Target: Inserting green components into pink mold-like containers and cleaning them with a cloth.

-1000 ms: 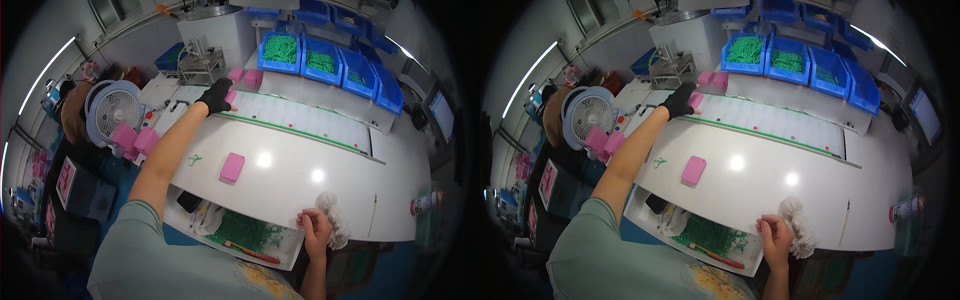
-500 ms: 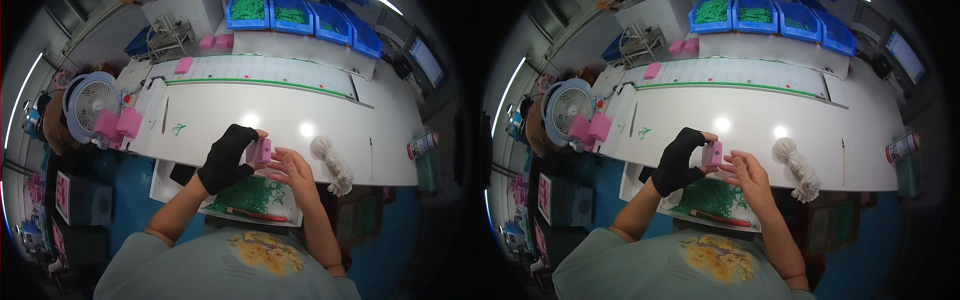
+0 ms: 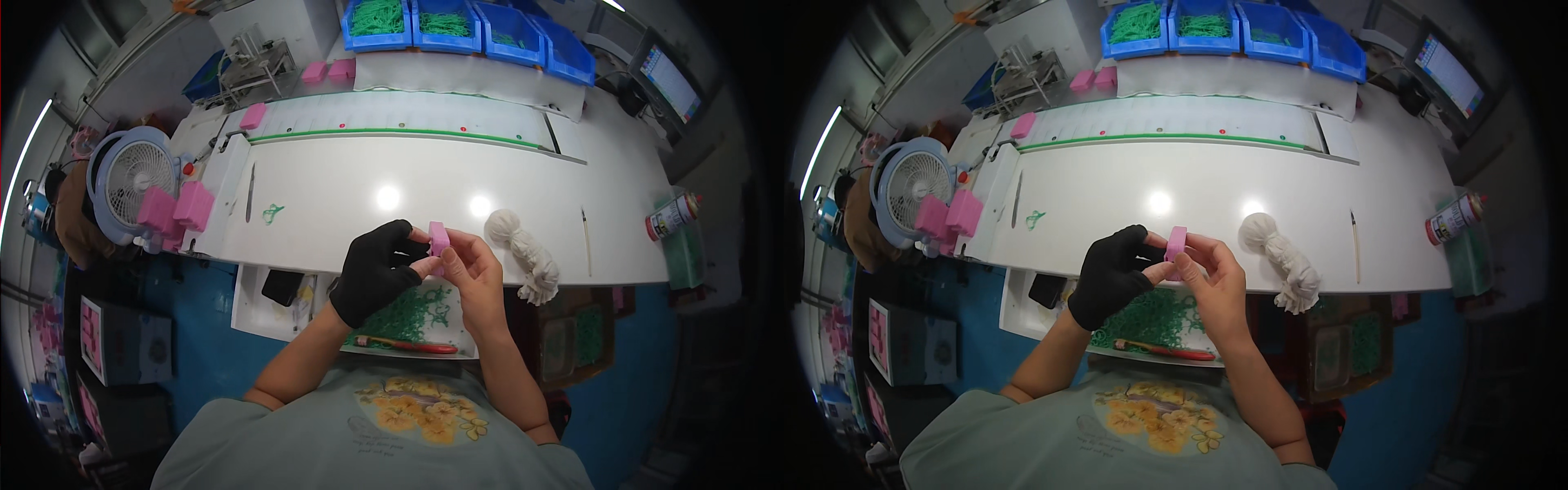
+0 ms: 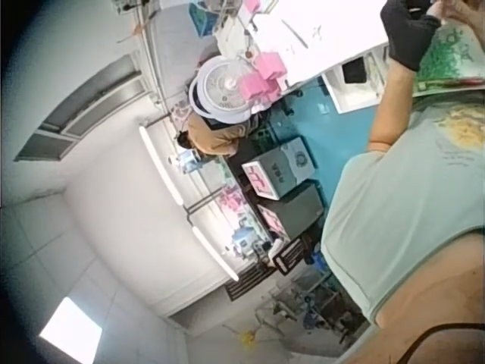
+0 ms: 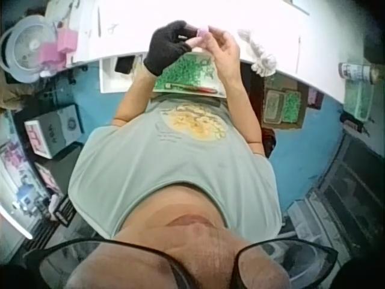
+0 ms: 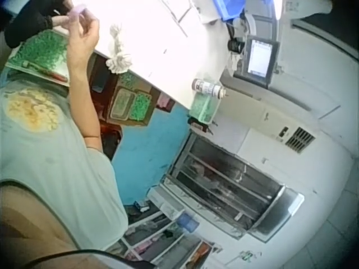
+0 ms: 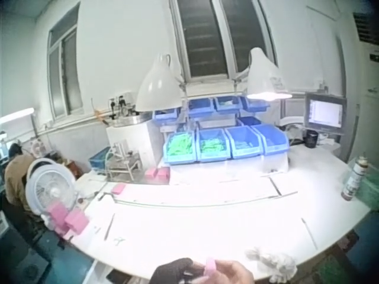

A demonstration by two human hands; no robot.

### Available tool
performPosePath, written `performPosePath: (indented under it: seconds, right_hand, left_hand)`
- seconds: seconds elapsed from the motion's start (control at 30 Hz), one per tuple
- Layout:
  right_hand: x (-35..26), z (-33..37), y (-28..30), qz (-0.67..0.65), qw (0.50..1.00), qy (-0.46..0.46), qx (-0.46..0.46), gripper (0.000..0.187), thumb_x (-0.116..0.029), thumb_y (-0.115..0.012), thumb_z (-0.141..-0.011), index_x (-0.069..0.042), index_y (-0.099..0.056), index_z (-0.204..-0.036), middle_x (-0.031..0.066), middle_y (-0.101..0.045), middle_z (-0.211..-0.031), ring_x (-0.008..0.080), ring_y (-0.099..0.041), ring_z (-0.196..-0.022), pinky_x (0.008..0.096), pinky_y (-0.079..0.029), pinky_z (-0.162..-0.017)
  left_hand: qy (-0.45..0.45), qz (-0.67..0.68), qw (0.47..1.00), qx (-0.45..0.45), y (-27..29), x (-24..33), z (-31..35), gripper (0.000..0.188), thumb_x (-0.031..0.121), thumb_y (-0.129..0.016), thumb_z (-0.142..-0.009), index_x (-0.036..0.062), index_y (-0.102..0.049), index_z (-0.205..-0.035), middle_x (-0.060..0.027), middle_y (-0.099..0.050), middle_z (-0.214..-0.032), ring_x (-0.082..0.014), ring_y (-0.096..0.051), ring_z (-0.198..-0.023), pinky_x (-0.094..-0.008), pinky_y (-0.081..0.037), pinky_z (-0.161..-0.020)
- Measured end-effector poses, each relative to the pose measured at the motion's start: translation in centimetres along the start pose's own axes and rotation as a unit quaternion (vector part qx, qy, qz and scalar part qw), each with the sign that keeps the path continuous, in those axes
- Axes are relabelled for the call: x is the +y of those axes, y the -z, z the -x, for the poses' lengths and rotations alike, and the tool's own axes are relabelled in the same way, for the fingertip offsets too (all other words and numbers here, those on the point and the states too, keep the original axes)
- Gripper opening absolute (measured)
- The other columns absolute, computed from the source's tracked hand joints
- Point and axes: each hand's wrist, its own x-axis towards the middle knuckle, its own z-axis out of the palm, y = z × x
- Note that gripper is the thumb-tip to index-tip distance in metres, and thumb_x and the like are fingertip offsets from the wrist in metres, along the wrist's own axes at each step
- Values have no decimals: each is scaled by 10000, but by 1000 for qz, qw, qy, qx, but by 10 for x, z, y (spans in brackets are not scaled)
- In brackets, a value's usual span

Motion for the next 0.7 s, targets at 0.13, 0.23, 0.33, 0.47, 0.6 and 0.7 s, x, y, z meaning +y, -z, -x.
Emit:
performPosePath:
  seconds: [0.13,0.23,0.33,0.47,0.6,0.7]
  right_hand:
    - [7,-2,1,71,995,65,20,351,-146,-629,-943,66,-561,-1214,147,-627,-1116,180,-598,-1070,316,-534,-881]
    - [7,-2,1,51,997,51,24,347,-171,-609,-957,52,-578,-1221,126,-663,-1047,141,-631,-972,290,-550,-816]
    - [4,1,1,89,995,34,32,359,-219,-597,-968,43,-588,-1213,96,-690,-976,107,-643,-857,263,-547,-741]
    - [6,2,-1,213,966,138,45,331,-218,-590,-969,49,-605,-1162,95,-703,-841,105,-652,-721,253,-520,-638]
    - [9,1,8,320,928,175,76,226,-149,-590,-948,55,-608,-1044,112,-641,-657,139,-641,-585,267,-475,-540]
    - [7,4,13,343,916,189,91,174,-116,-581,-945,52,-602,-986,98,-622,-627,142,-637,-575,268,-462,-524]
  left_hand:
    - [24,46,999,-10,0,2,-2,329,20,-712,-810,-44,-571,-1101,-98,-656,-944,-172,-674,-873,-278,-548,-737]
    - [-6,-27,999,42,-5,1,-1,404,-22,-677,-788,-28,-539,-1168,-88,-658,-912,-141,-659,-818,-269,-544,-726]
    - [-14,-68,995,65,-14,6,-2,477,-30,-662,-771,-15,-503,-1220,-78,-655,-869,-112,-638,-772,-252,-536,-703]
    - [-23,-96,992,80,-19,11,-3,485,-15,-671,-770,-8,-498,-1223,-64,-652,-818,-96,-633,-748,-239,-528,-683]
    - [-28,-123,990,65,-22,12,-1,478,-11,-668,-770,3,-500,-1217,-46,-641,-767,-86,-625,-708,-235,-523,-664]
    - [-18,-117,991,54,-21,17,0,474,-10,-667,-771,10,-501,-1214,-37,-632,-749,-86,-620,-699,-236,-522,-661]
